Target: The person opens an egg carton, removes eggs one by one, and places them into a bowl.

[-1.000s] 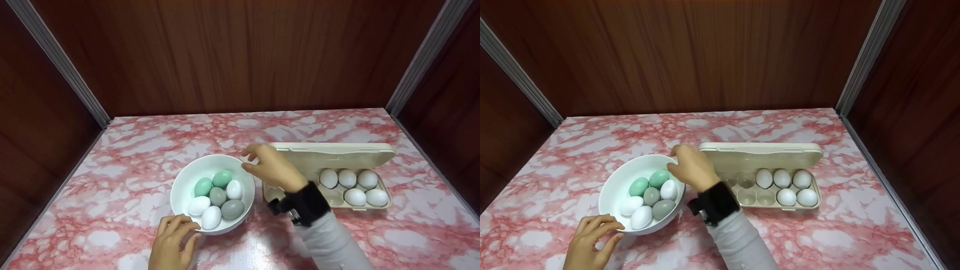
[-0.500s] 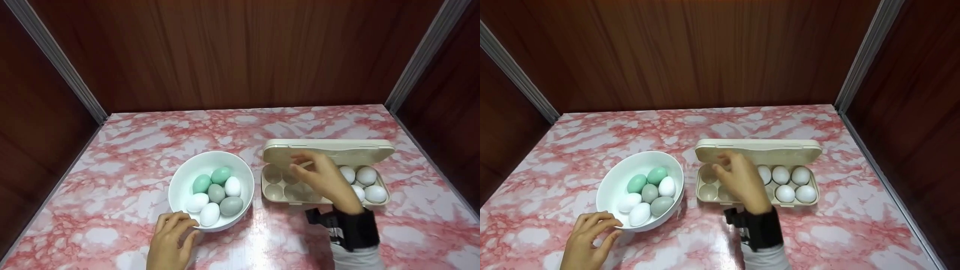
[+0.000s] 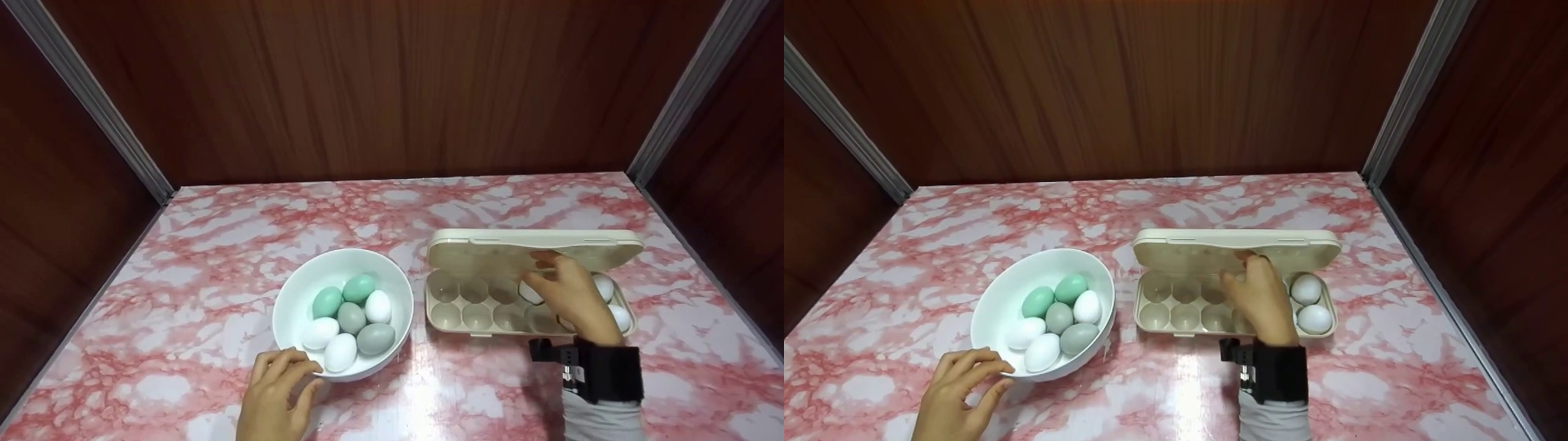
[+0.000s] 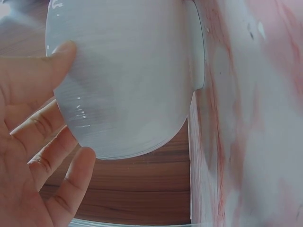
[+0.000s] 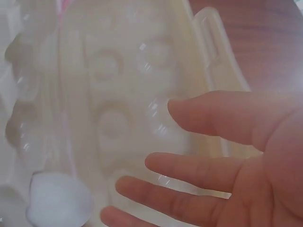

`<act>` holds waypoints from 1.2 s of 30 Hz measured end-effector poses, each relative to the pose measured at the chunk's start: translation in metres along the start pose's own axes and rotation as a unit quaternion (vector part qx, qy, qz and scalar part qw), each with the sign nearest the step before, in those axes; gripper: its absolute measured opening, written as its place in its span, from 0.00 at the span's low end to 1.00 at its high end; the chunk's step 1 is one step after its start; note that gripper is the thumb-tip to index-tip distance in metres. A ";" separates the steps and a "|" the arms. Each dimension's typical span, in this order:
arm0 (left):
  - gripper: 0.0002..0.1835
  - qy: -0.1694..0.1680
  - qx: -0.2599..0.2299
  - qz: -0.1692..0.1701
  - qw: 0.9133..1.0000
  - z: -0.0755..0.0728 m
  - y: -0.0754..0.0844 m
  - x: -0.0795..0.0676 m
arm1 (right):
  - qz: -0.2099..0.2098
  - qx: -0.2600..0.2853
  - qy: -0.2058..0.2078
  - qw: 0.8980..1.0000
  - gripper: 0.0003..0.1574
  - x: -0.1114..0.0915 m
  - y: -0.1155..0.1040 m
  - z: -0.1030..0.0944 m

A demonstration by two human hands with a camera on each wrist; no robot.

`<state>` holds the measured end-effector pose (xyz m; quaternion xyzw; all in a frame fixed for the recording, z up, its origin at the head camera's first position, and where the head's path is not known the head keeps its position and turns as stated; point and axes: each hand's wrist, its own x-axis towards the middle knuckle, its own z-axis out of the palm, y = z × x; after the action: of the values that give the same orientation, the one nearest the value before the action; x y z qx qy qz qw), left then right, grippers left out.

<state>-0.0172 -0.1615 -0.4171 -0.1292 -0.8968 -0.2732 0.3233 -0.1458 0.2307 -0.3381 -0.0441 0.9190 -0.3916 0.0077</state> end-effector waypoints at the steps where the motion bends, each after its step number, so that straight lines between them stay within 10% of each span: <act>1: 0.15 0.000 0.002 0.001 1.000 0.000 0.000 0.000 | 0.004 -0.003 -0.002 1.000 0.35 0.001 0.002 0.000; 36: 0.15 0.002 -0.016 -0.001 1.000 0.002 0.000 -0.001 | -0.003 -0.067 0.036 0.997 0.23 0.008 0.026 0.017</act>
<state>-0.0171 -0.1607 -0.4188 -0.1326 -0.8919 -0.2881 0.3225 -0.1551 0.2357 -0.3687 -0.0333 0.9427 -0.3308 -0.0294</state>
